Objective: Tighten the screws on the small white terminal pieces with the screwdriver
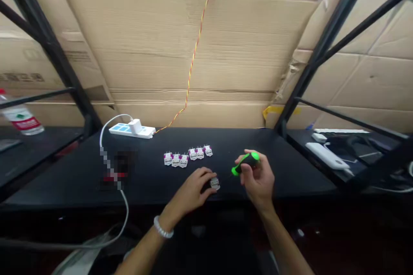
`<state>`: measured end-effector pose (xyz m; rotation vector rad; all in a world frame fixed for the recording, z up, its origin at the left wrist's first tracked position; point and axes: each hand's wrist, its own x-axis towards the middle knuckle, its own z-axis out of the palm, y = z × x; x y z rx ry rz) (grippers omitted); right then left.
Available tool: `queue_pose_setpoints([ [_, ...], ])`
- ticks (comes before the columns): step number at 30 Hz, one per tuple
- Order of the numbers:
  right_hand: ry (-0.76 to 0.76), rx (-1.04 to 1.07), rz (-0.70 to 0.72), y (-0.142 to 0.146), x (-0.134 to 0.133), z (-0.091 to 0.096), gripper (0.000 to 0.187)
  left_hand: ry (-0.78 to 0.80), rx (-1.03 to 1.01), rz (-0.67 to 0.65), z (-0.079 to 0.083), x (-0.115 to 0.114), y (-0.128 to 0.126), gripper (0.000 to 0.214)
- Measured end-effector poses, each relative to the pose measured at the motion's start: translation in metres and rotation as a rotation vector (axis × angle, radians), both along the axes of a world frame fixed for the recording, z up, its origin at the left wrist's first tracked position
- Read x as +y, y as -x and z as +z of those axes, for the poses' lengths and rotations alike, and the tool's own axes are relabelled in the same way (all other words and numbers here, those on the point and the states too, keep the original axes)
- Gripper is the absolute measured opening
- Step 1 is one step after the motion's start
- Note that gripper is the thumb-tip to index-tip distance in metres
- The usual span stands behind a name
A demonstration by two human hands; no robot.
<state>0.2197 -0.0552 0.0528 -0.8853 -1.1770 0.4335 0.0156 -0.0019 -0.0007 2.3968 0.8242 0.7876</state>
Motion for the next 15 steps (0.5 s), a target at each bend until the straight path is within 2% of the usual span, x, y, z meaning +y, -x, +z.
queue_pose_setpoints([
  [15,0.010,-0.019,-0.008,0.0011,-0.0009,-0.0004,0.036,-0.012,0.006,0.005,0.0000,0.0008,-0.0004,0.037],
])
